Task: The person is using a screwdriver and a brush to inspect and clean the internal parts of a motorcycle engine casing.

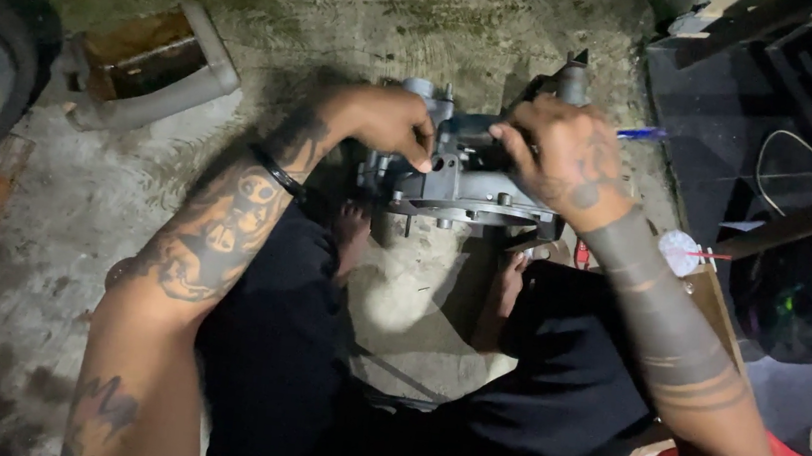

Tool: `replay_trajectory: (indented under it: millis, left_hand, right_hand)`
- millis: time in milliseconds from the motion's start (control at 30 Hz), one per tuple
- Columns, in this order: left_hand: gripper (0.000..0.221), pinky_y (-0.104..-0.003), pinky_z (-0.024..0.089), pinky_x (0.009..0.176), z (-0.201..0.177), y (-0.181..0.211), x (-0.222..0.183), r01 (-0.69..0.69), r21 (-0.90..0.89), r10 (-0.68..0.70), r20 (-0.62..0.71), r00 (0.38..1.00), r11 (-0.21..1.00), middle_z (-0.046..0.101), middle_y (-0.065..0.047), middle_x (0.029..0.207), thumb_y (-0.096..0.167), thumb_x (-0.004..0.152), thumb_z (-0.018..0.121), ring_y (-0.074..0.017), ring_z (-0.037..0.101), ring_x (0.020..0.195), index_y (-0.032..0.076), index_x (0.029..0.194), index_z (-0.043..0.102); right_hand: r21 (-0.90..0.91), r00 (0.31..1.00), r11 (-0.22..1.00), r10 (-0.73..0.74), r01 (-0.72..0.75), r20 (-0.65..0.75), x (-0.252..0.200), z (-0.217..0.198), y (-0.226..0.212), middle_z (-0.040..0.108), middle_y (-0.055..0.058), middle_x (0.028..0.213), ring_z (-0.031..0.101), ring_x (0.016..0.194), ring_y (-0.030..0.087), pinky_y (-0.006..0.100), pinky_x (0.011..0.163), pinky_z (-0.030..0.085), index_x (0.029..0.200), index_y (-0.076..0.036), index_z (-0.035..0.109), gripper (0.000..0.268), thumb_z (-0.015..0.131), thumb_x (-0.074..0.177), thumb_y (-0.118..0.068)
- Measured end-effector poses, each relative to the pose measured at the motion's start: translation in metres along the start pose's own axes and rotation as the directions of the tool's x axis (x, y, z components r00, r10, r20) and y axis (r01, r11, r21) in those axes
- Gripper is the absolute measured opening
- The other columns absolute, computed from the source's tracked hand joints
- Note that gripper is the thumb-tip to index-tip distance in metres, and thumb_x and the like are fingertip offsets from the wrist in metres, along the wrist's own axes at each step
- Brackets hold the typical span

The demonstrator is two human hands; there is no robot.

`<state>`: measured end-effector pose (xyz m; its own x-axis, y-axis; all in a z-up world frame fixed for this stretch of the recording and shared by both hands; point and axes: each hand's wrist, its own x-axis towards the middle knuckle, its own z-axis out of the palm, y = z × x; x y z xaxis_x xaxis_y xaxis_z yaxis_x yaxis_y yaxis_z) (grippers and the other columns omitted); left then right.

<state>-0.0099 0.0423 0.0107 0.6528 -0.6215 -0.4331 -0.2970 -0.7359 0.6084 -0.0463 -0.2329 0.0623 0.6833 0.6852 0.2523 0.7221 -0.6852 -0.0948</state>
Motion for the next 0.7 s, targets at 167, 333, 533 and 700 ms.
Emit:
replay_trajectory:
  millis: [167, 333, 533, 700]
  left_hand:
    - [0.037, -0.048, 0.054, 0.081, -0.006, 0.014, -0.013, 0.093, 0.044, -0.093, -0.015, 0.996, 0.995, 0.076, -0.013, 0.099, 0.05, 0.09, 0.074, -0.0363, 0.071, 0.091, 0.015, 0.101, 0.08]
    - [0.044, -0.046, 0.054, 0.084, -0.004, 0.017, -0.026, 0.179, 0.024, -0.179, 0.007, 0.984, 0.984, 0.074, -0.015, 0.108, 0.05, 0.098, 0.065, -0.0345, 0.07, 0.096, 0.011, 0.114, 0.077]
    - [0.041, -0.047, 0.055, 0.092, -0.004, 0.008, -0.023, 0.204, 0.043, -0.203, -0.023, 0.979, 0.978, 0.073, -0.013, 0.122, 0.045, 0.093, 0.07, -0.0364, 0.068, 0.113, 0.013, 0.118, 0.077]
    - [0.047, -0.044, 0.055, 0.09, -0.006, 0.017, -0.028, 0.216, 0.067, -0.215, -0.023, 0.976, 0.974, 0.072, -0.013, 0.122, 0.05, 0.094, 0.067, -0.0321, 0.068, 0.111, 0.011, 0.12, 0.075]
  right_hand:
    - [-0.126, 0.983, 0.985, 0.134, -0.118, 0.125, 0.012, 0.019, -0.032, 0.071, 0.005, 0.096, 0.075, 0.083, 0.032, 0.048, 0.074, 0.059, 0.111, -0.022, 0.066, 0.017, 0.063, 0.099, -0.033]
    - [-0.237, 0.901, 0.951, 0.272, -0.198, 0.339, 0.011, 0.009, -0.038, 0.077, 0.007, 0.103, 0.077, 0.088, 0.034, 0.049, 0.077, 0.063, 0.133, -0.027, 0.063, 0.057, 0.078, 0.078, -0.026]
    - [-0.2, 0.916, 0.928, 0.351, -0.313, 0.196, 0.01, 0.006, -0.045, 0.077, 0.003, 0.095, 0.077, 0.089, 0.03, 0.045, 0.079, 0.062, 0.113, -0.027, 0.072, 0.024, 0.064, 0.094, -0.04]
    - [-0.097, 0.881, 0.932, 0.362, -0.349, 0.306, 0.004, -0.009, -0.033, 0.078, 0.01, 0.097, 0.075, 0.095, 0.037, 0.051, 0.085, 0.06, 0.113, -0.024, 0.073, 0.023, 0.062, 0.095, -0.032]
